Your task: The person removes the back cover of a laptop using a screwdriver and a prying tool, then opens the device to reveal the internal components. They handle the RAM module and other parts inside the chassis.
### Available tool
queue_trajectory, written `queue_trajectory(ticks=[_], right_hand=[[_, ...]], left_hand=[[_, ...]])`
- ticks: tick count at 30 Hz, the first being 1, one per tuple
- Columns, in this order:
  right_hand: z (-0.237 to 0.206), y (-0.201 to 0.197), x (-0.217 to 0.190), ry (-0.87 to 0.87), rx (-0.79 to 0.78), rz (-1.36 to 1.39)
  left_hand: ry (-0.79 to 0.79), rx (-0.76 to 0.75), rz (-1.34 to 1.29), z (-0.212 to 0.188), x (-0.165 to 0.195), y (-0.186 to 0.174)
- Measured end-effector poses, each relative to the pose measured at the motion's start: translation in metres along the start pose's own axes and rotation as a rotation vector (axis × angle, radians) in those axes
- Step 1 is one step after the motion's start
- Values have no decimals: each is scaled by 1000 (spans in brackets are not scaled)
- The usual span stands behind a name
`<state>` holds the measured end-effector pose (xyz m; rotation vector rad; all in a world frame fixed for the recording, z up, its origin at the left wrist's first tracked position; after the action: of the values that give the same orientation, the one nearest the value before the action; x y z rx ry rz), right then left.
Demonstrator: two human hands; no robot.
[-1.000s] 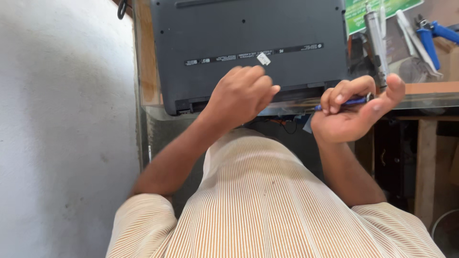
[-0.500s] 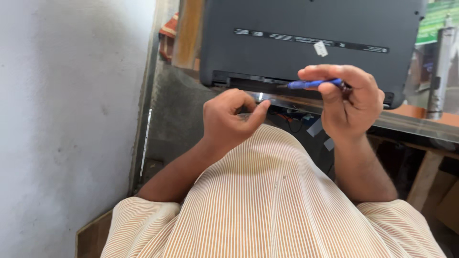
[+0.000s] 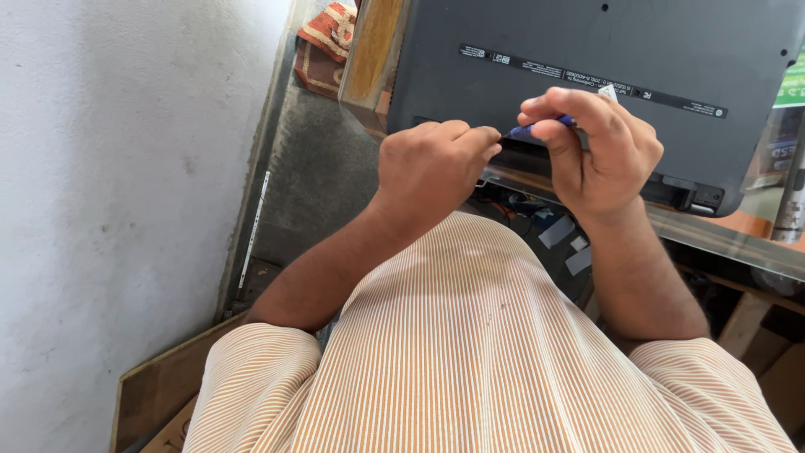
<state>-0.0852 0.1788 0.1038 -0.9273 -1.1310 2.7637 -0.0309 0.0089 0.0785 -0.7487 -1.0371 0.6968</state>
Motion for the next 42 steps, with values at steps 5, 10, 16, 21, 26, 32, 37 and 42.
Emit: queue_trajectory(ticks=[5, 10, 16, 21, 26, 32, 37, 42], right_hand=[[11, -1, -7, 1, -41, -74], [6, 4, 6, -17, -4, -31], [7, 1, 18, -127, -235, 172], [15, -2, 23, -92, -172, 215], [16, -11, 31, 7, -149, 380], [13, -8, 29, -185, -186, 431], [10, -7, 35, -118, -100, 465], [6, -4, 36, -51, -168, 558]], left_hand=[[-47, -56, -65, 3, -1, -1], [-75, -127, -103, 8, -5, -3], [-49, -212, -340, 21, 0, -8], [-123, -309, -292, 25, -3, -10], [-116, -232, -144, 17, 1, -4], [61, -118, 90, 14, -2, -6], [89, -34, 116, 9, -7, -7], [77, -14, 122, 5, -7, -3]])
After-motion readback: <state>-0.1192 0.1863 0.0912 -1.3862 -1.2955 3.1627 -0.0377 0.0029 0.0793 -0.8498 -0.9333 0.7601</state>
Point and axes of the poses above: each hand's wrist, its own z-axis towards the middle knuckle, its own y-axis out of the palm, x = y × z, the point moved 4 cm from there along z, towards the middle knuckle, and after that the axes turned 11 degrees about -x, right-handed, at the moved point
